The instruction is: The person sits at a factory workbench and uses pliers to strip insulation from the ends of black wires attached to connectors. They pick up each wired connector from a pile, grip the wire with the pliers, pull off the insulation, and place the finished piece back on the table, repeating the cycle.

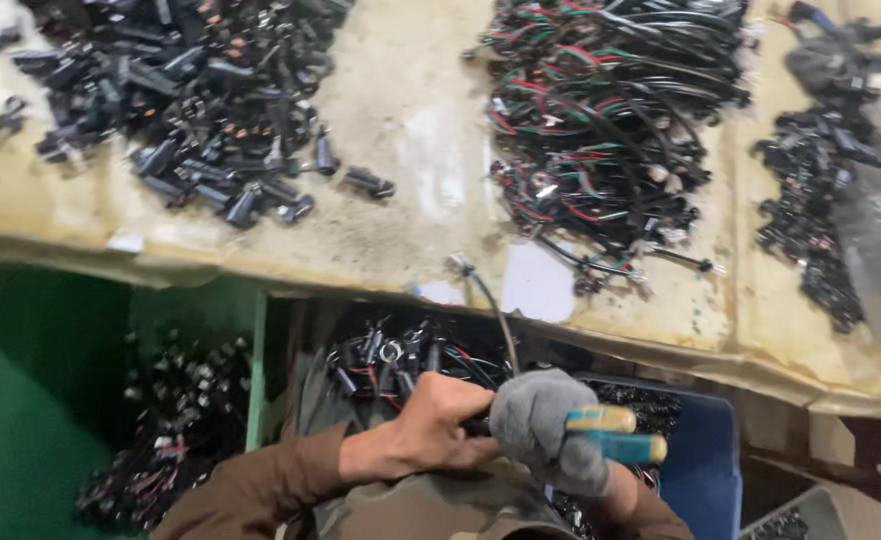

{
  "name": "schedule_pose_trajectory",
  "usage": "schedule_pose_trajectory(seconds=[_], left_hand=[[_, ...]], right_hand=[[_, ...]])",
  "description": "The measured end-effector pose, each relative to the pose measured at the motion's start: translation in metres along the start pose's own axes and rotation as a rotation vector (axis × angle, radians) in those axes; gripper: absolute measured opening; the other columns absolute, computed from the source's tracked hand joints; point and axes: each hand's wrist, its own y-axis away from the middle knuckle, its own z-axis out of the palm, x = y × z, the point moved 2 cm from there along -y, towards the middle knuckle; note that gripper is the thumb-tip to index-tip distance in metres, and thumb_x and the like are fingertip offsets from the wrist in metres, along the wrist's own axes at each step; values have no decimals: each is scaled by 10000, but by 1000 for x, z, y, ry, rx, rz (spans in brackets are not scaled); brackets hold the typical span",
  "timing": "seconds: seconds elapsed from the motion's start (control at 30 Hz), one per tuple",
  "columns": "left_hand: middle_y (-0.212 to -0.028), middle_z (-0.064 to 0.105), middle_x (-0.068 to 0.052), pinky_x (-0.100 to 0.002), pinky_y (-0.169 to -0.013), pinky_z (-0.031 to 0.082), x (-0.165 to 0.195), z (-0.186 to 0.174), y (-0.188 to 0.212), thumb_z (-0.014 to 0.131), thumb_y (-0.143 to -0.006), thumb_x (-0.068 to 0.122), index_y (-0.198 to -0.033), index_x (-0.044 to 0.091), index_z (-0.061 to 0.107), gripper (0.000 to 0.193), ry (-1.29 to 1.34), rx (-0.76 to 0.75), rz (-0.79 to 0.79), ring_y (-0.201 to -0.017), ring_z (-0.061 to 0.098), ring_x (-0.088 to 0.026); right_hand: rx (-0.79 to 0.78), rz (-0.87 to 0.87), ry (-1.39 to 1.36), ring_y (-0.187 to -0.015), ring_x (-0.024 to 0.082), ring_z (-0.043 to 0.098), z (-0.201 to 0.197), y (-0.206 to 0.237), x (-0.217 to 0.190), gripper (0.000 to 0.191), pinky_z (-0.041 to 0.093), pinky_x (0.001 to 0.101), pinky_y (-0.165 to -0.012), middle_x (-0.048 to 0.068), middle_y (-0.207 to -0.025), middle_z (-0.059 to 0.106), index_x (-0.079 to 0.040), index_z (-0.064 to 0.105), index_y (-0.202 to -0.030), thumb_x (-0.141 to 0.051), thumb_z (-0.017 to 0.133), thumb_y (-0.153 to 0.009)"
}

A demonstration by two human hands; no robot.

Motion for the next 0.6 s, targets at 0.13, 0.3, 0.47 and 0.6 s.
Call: schedule_pose_trajectory(seconds=[0.13, 0.3, 0.47, 0.6], left_hand=[[-745, 652, -110, -382, -577, 527, 3, -3, -5, 792, -769, 213, -946, 91, 715, 229, 74, 11, -15, -642, 673, -302], [-799, 645, -75, -416, -704, 509, 2, -49, -21, 752, -817, 246, -970, 86, 715, 224, 51, -353, 26, -803, 659, -310], [-1166, 689, -52, -446, -1004, 441, -9, -79, -16, 766, -913, 297, -1200, 167, 788, 316, -101, -748, 160, -1199, 570, -330], [-1379, 587, -154, -459, -1082, 428, -36, -88, -46, 789, -877, 355, -1394, 87, 625, 604, 21, -943, 36, -1300, 530, -356]], right_hand=[[-20, -2, 19, -545, 209, 565, -4, 7, 8, 479, 488, 373, -583, -5, -628, 589, -151, 538, -688, -502, 785, -900], [140, -80, -122, -572, 193, 492, -25, 3, -5, 388, 401, 350, -558, 31, -677, 563, -113, 545, -793, -409, 746, -942], [606, 2, 524, -632, 119, 425, -91, -31, -26, 74, 315, 244, -533, 24, -792, 543, -68, 609, -961, -102, 665, -994], [567, -150, 1645, -765, 295, 656, -119, -62, -5, 243, 513, 411, -669, 123, -867, 659, -50, 652, -1023, -208, 789, -900]])
